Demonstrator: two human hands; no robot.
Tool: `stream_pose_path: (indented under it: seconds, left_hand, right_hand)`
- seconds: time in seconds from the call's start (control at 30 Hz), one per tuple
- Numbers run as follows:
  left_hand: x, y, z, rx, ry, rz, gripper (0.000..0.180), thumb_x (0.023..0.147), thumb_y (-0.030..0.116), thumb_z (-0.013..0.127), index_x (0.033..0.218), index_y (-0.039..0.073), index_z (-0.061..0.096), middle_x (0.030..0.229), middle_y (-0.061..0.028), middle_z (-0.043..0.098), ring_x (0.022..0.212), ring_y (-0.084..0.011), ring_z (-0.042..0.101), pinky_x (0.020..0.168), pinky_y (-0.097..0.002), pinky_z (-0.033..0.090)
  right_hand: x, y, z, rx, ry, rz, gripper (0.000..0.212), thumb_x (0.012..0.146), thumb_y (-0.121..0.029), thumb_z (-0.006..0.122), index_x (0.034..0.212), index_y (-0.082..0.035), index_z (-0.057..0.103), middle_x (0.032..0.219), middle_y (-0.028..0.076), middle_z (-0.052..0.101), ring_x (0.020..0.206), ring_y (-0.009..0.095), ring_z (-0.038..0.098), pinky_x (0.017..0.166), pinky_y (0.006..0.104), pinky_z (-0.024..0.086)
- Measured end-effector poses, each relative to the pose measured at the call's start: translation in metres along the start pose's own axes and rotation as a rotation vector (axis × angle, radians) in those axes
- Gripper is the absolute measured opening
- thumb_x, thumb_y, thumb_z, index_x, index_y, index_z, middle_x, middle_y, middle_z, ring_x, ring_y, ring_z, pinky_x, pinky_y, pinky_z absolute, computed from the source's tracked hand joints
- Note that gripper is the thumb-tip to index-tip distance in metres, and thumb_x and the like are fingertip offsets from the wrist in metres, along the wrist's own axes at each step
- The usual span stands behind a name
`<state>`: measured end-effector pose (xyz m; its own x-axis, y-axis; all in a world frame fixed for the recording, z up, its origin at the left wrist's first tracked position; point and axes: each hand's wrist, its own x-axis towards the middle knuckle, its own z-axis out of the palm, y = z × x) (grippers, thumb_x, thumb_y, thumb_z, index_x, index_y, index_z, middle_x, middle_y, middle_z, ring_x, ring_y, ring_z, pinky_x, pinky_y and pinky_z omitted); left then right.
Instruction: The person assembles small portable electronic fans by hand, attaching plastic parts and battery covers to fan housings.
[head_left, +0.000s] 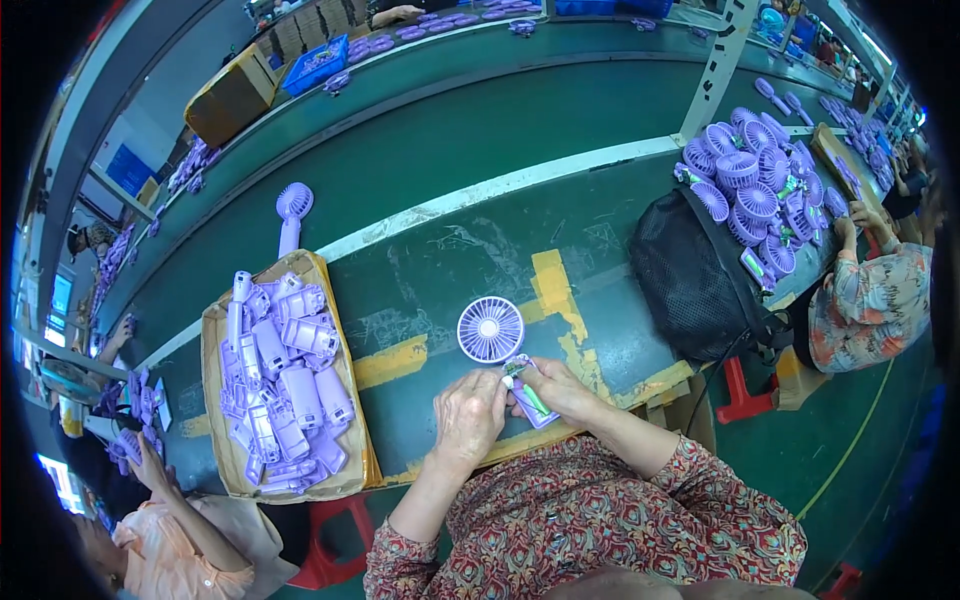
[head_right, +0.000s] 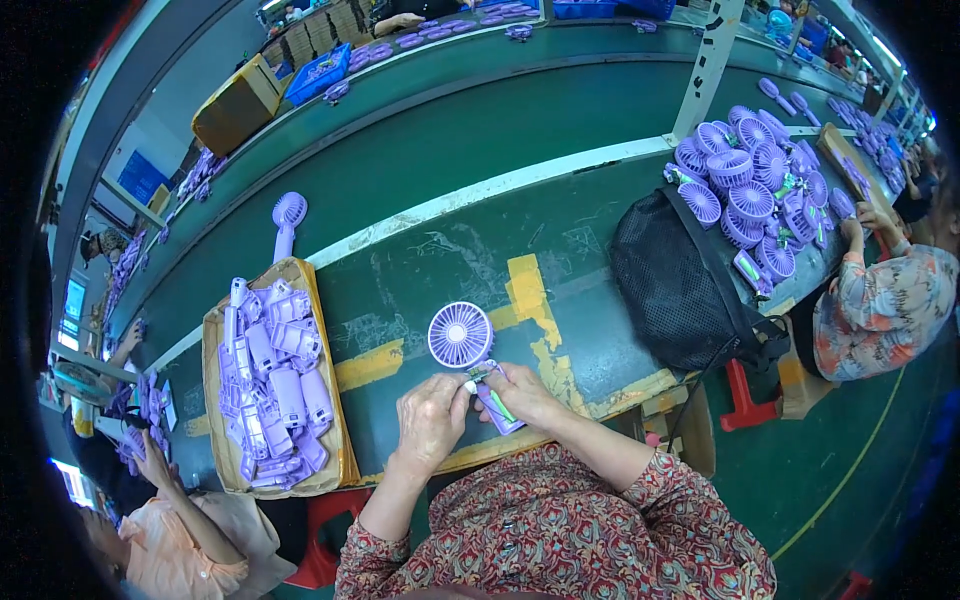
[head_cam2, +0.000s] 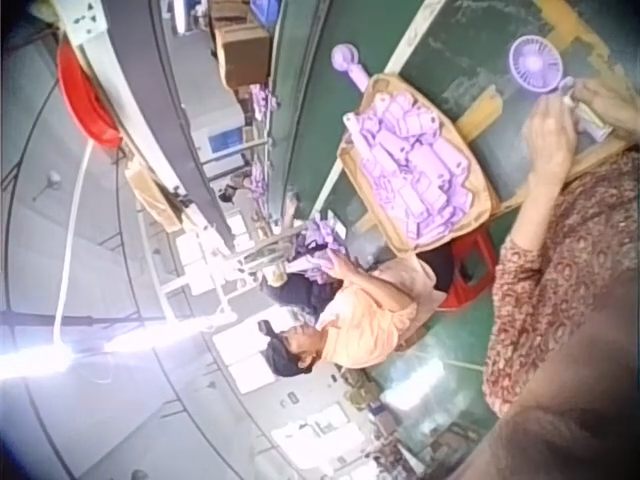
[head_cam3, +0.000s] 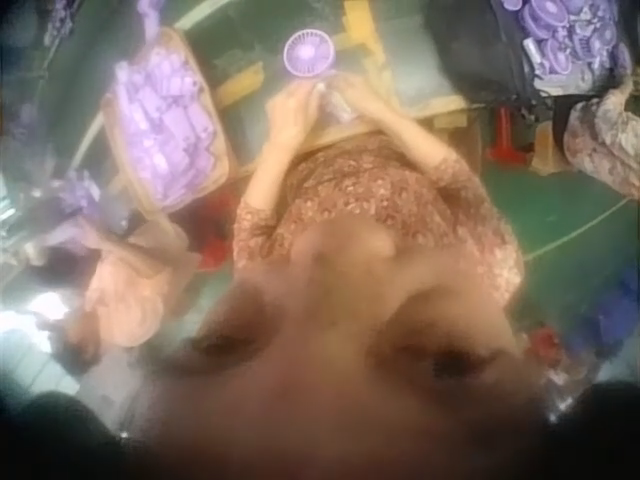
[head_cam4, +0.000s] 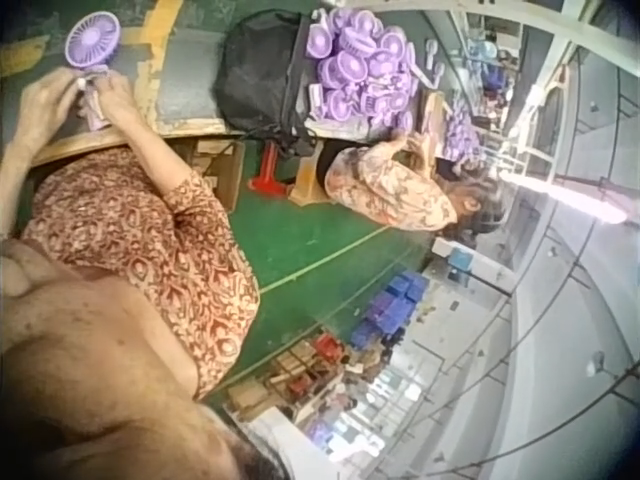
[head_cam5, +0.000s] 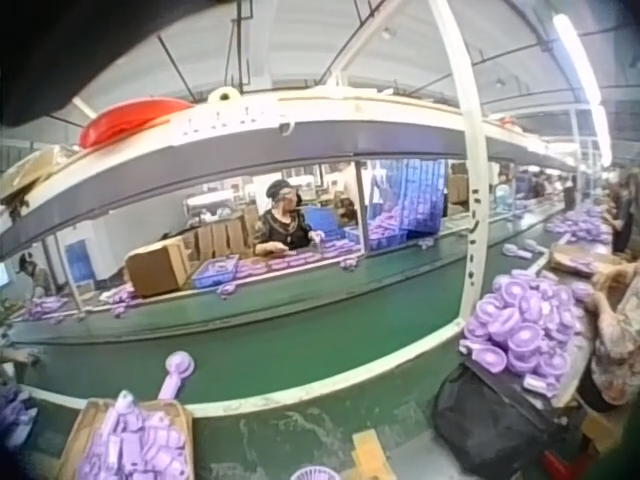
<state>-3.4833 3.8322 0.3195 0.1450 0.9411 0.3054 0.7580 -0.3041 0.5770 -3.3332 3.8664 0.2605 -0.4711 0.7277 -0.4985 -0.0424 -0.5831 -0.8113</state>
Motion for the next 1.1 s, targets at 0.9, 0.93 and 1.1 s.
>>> stream_pose_path:
  seconds: [0.9,0.93,1.1]
  left_hand:
    - [0.002,-0.032,0.038,-0.387,0.044,-0.292,0.005,0.083,0.001,0.056,0.088,-0.001,0.057,0.073,-0.0137,0.062,0.062,-0.0199,0.065,0.057,-0.0312,0.049]
    - [0.001,-0.032,0.038,-0.392,0.048,-0.291,0.005,0.083,0.001,0.056,0.087,-0.001,0.057,0.073,-0.0135,0.062,0.062,-0.0196,0.065,0.057,-0.0311,0.049]
    - [-0.005,-0.039,0.046,-0.412,0.025,-0.309,0.005,0.083,0.001,0.056,0.087,-0.002,0.057,0.073,-0.0133,0.062,0.063,-0.0193,0.065,0.057,-0.0311,0.049]
  right_hand:
    - [0.018,-0.008,-0.017,0.314,-0.064,0.02,0.038,0.096,-0.033,0.044,0.112,0.0,0.05,0.093,0.012,0.062,0.08,0.02,0.065,0.066,0.0289,0.055]
    - [0.018,-0.008,-0.016,0.316,-0.063,0.021,0.038,0.096,-0.033,0.044,0.112,0.0,0.05,0.093,0.012,0.062,0.08,0.02,0.065,0.066,0.0289,0.055]
    - [0.018,-0.005,-0.018,0.316,-0.072,0.017,0.036,0.096,-0.029,0.043,0.114,0.001,0.05,0.093,0.011,0.062,0.081,0.018,0.065,0.068,0.0275,0.054]
